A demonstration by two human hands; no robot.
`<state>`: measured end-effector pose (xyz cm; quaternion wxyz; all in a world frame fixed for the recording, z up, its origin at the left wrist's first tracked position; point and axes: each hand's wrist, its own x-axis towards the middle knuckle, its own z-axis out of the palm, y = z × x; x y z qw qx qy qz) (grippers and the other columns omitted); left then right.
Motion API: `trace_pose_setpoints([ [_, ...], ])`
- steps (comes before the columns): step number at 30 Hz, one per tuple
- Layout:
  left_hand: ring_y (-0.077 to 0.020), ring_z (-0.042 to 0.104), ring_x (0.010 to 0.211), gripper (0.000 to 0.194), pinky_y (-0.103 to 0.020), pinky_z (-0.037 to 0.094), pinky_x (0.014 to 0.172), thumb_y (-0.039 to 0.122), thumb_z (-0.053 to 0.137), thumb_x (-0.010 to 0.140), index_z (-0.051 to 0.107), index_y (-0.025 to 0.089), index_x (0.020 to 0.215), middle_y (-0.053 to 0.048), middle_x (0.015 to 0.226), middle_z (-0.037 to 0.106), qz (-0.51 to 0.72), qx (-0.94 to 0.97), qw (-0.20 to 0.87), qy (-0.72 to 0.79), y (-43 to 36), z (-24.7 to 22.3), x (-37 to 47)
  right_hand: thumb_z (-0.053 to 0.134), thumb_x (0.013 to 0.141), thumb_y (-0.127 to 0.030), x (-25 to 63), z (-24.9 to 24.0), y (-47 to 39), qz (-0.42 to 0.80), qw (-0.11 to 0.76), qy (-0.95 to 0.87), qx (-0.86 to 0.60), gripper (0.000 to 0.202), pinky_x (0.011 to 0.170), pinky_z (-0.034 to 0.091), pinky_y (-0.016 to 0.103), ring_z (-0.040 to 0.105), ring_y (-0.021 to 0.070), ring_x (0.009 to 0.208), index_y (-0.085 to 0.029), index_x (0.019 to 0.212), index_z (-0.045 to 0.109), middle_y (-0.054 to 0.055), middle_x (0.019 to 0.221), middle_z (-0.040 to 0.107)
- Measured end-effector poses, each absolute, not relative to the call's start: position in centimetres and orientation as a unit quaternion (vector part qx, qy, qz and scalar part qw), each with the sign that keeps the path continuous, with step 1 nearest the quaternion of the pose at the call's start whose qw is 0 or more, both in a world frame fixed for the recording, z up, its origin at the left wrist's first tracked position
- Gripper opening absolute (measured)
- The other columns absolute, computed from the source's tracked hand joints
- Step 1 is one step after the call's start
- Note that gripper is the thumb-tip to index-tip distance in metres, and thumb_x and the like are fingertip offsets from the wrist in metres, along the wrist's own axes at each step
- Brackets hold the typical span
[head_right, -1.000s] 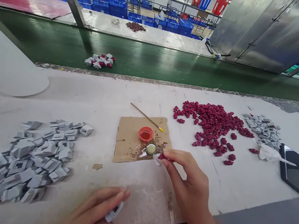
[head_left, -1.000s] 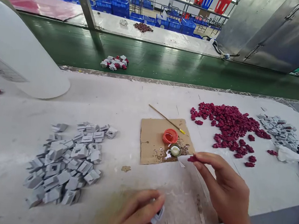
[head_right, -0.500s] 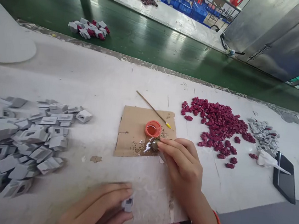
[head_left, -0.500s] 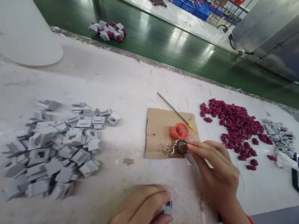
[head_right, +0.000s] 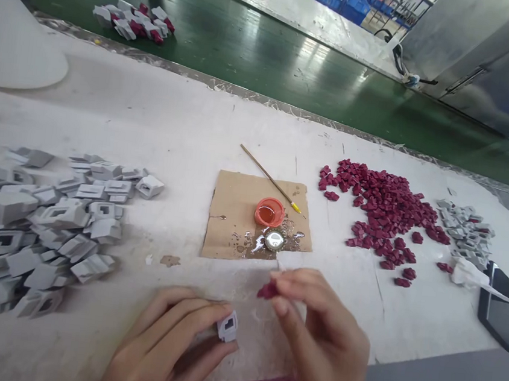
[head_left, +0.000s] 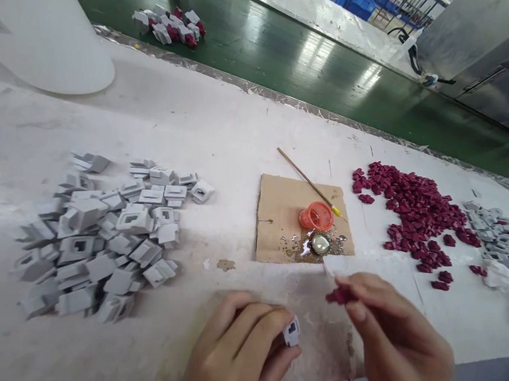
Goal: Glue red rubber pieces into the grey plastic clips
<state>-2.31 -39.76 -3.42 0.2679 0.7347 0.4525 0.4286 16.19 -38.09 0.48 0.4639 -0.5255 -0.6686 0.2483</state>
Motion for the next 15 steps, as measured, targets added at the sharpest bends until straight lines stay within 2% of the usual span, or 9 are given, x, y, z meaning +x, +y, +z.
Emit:
trace_pose_setpoints([
  [2,-0.0171,0.055,0.086,0.017,-0.027,0.047,0.084,0.016,0.067,0.086,0.066,0.014,0.103,-0.001,0.091,0.070,0.433,0.727,0.277,0.454,-39.8,-3.4,-2.3,0.061,0.091,-0.010,15.7,0.2,-39.4,0.282,0.449,-0.680,-0.507,0.018,0.075,0.058,0.025,0.064,0.0154,0.089,-0.023,0.103,0.065,0.002,0.098,0.067],
  [6,-0.0166,0.055,0.087,0.021,-0.027,0.047,0.085,0.012,0.071,0.082,0.066,0.011,0.103,-0.002,0.093,0.071,0.431,0.742,0.266,0.439,-39.6,-3.2,-2.4,0.062,0.091,-0.012,15.4,-0.8,-40.5,0.273,0.445,-0.696,-0.493,0.015,0.073,0.059,0.031,0.065,0.0193,0.088,-0.022,0.100,0.066,0.005,0.094,0.068],
  [12,-0.0161,0.054,0.087,0.022,-0.027,0.048,0.084,0.013,0.070,0.083,0.067,0.012,0.105,-0.002,0.092,0.071,0.430,0.734,0.283,0.443,-39.6,-3.2,-2.3,0.058,0.087,-0.001,15.2,-1.2,-40.6,0.275,0.421,-0.722,-0.476,0.025,0.077,0.057,0.029,0.063,0.0178,0.094,-0.019,0.103,0.064,0.005,0.100,0.067],
  [15,-0.0165,0.055,0.086,0.023,-0.028,0.049,0.083,0.012,0.069,0.084,0.066,0.012,0.106,-0.002,0.093,0.071,0.430,0.735,0.283,0.441,-39.7,-3.2,-2.3,0.056,0.085,0.004,15.2,-0.9,-40.6,0.242,0.399,-0.756,-0.459,0.029,0.074,0.057,0.030,0.062,0.0195,0.095,-0.015,0.104,0.065,0.008,0.104,0.066],
])
